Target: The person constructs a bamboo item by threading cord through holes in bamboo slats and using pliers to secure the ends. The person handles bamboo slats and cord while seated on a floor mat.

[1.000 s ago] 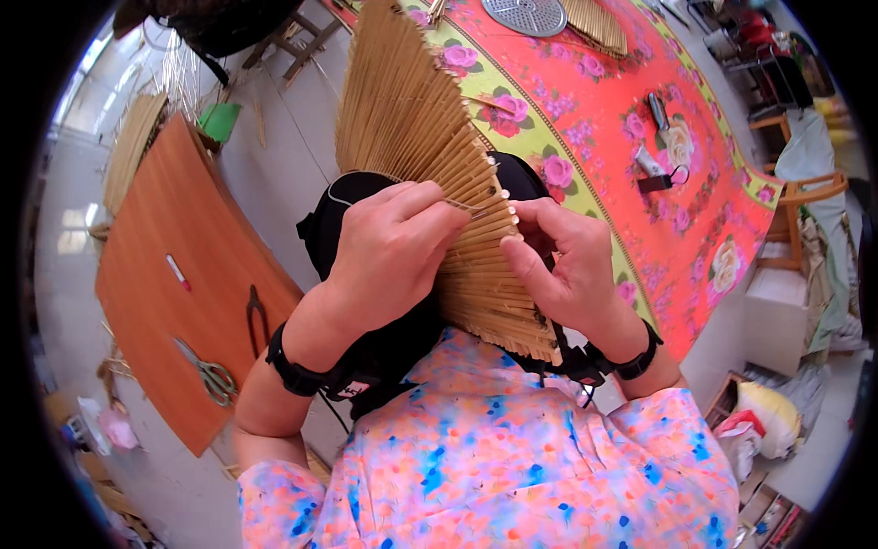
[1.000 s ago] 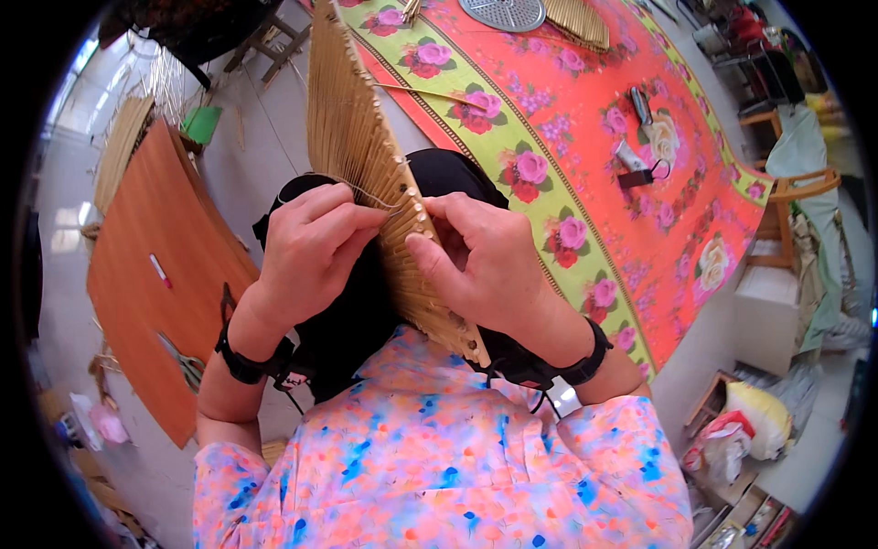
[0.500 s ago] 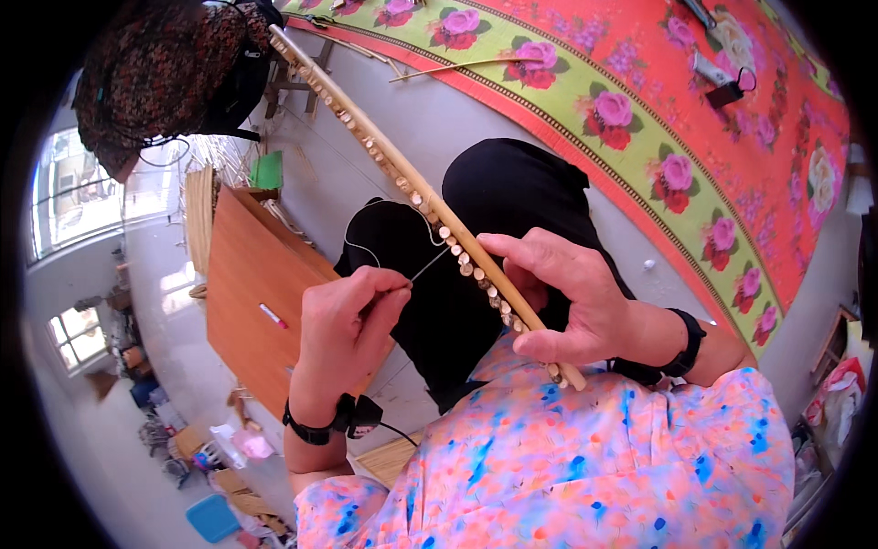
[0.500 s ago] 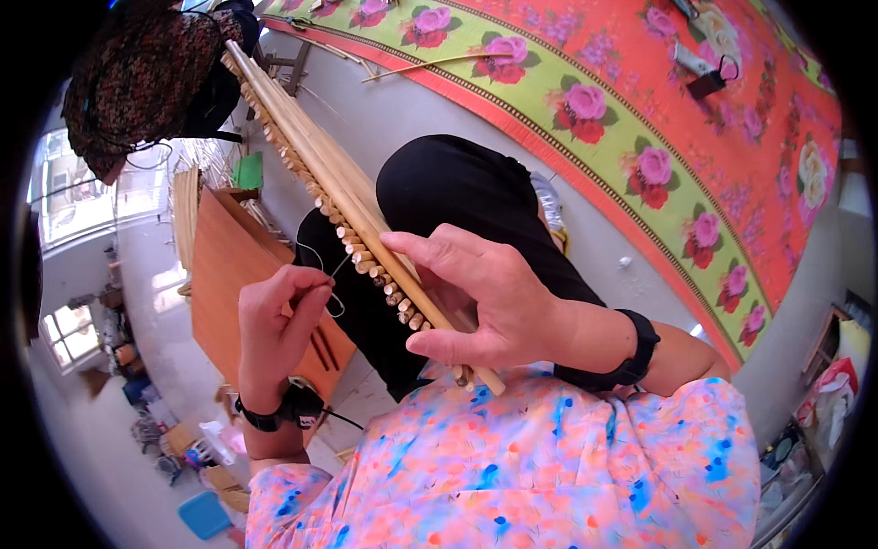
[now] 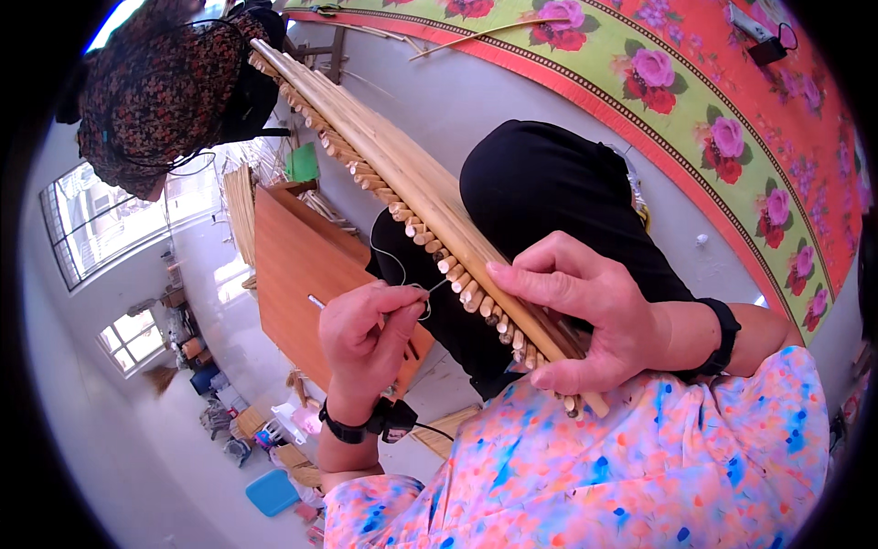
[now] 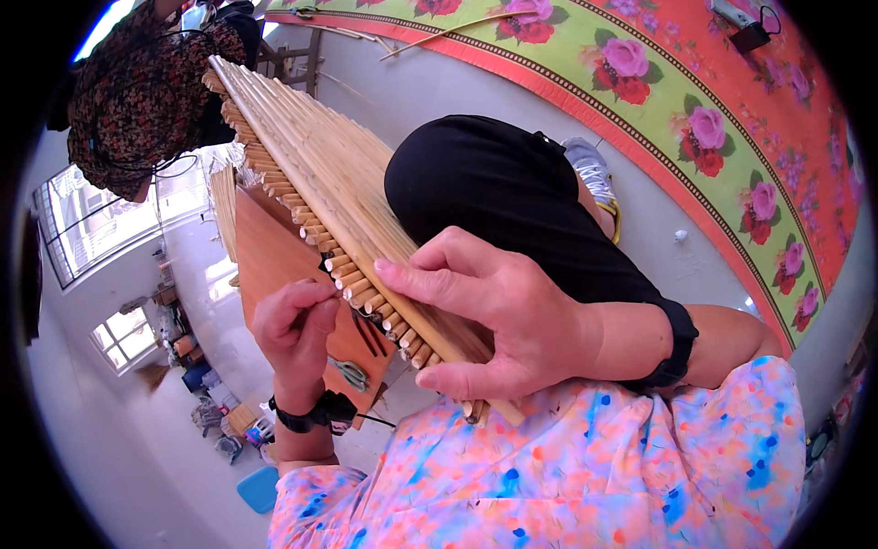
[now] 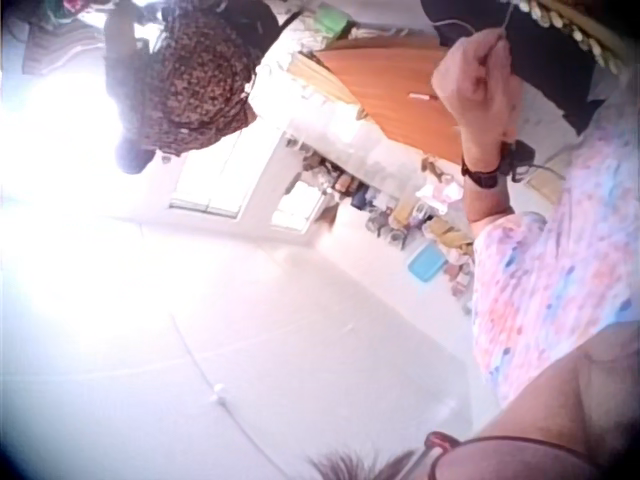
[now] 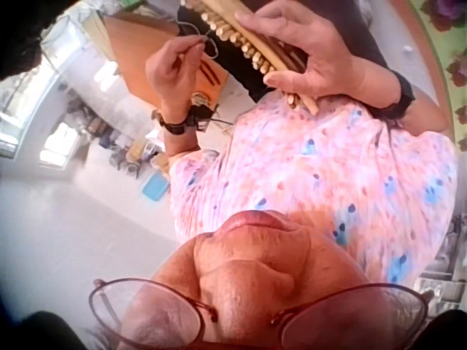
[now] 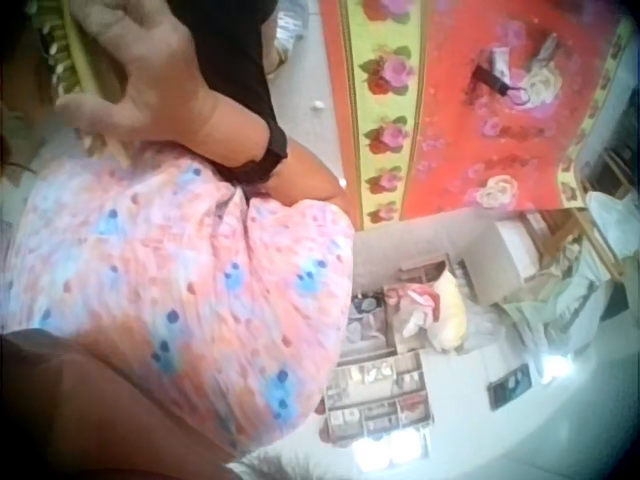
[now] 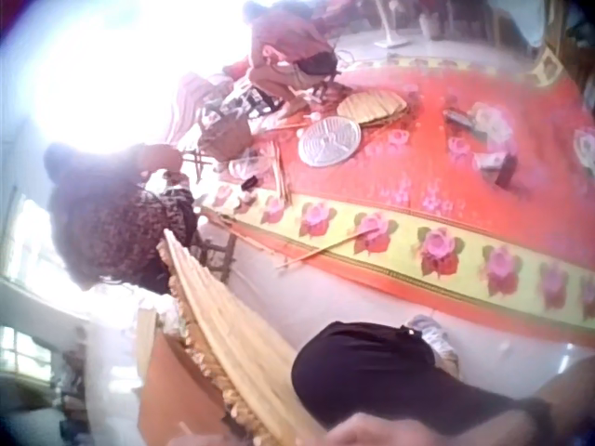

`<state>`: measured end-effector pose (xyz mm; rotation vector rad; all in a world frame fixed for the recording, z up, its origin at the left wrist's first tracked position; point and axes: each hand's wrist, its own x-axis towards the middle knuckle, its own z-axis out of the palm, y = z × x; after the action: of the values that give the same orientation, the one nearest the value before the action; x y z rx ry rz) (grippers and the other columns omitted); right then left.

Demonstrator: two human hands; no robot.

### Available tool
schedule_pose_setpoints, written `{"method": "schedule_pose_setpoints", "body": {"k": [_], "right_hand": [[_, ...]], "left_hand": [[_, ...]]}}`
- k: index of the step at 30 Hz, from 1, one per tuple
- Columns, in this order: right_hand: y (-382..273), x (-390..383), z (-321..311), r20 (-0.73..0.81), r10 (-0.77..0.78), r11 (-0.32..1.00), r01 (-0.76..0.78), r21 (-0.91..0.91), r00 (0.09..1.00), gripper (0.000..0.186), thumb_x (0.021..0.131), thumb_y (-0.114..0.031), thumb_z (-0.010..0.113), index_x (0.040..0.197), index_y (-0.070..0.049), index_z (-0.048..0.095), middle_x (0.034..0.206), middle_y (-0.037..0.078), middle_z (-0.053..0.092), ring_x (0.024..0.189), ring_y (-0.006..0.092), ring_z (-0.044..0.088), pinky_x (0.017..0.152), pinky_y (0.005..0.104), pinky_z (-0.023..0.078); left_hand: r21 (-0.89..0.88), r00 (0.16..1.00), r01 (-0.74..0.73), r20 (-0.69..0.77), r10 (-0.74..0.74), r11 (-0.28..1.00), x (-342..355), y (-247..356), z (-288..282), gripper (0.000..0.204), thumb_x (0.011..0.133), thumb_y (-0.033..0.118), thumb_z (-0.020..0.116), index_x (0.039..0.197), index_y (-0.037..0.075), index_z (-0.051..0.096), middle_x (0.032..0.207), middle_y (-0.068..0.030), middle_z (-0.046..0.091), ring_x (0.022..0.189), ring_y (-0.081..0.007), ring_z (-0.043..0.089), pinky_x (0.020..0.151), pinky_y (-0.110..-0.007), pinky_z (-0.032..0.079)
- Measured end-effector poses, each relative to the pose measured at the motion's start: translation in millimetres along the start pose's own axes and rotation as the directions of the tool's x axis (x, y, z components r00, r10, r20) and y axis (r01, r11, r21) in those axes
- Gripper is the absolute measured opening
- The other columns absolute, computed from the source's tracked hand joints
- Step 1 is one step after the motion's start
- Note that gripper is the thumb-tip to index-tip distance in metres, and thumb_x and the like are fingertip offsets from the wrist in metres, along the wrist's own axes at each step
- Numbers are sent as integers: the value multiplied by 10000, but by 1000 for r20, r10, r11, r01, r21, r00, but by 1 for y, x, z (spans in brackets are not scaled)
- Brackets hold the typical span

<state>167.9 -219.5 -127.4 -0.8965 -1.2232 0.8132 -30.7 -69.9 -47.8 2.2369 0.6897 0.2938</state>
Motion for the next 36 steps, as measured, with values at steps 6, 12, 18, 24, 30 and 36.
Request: {"method": "schedule_pose_setpoints", "body": {"k": [6, 12, 18, 24, 30, 36], "right_hand": [[0, 2, -1, 23, -19, 999, 20, -48, 1000, 761, 734, -298, 775, 1339, 67, 492, 1053, 170, 537, 845, 276, 582, 689, 319, 523], [2, 2, 1, 24, -54, 997, 55, -52, 998, 772, 729, -314, 777, 1334, 72, 495, 1072, 170, 543, 865, 283, 594, 691, 324, 529], [6, 1, 1, 29, -67, 997, 68, -43, 997, 772, 743, -347, 776, 1324, 78, 498, 1085, 180, 548, 886, 295, 602, 709, 332, 534], [5, 1, -1, 30, -63, 996, 65, -56, 998, 754, 758, -353, 763, 1319, 78, 500, 1090, 185, 552, 881, 306, 605, 713, 346, 538], [7, 1, 0, 8, -83, 995, 83, -54, 997, 736, 767, -356, 750, 1309, 78, 508, 1073, 183, 561, 869, 309, 609, 704, 347, 540], [7, 1, 0, 8, -81, 994, 81, -71, 997, 735, 759, -354, 751, 1301, 82, 514, 1063, 182, 565, 868, 311, 611, 703, 348, 541]], "left_hand": [[10, 999, -52, -12, 52, 999, 0, -4, 4, 167, 745, -88, 689, 872, 12, 650, 617, -54, 568, 512, -165, 507, 468, -267, 361], [31, 993, -114, -27, 114, 993, 6, 1, 6, 156, 747, -85, 681, 872, 2, 647, 606, -57, 560, 518, -165, 510, 482, -274, 374], [36, 991, -125, -36, 127, 991, 9, 4, 9, 156, 749, -90, 670, 880, -6, 651, 593, -55, 545, 512, -173, 499, 483, -275, 364], [36, 990, -135, -41, 136, 990, 13, 6, 11, 161, 740, -102, 668, 868, -6, 651, 581, -50, 512, 507, -174, 484, 479, -278, 351], [31, 988, -148, -50, 149, 989, 15, 7, 14, 167, 732, -108, 670, 863, -8, 649, 579, -51, 502, 505, -173, 476, 477, -282, 347], [46, 989, -137, -51, 139, 990, 18, 9, 14, 172, 720, -109, 673, 858, -9, 648, 573, -45, 484, 500, -171, 456, 475, -283, 337]]}}
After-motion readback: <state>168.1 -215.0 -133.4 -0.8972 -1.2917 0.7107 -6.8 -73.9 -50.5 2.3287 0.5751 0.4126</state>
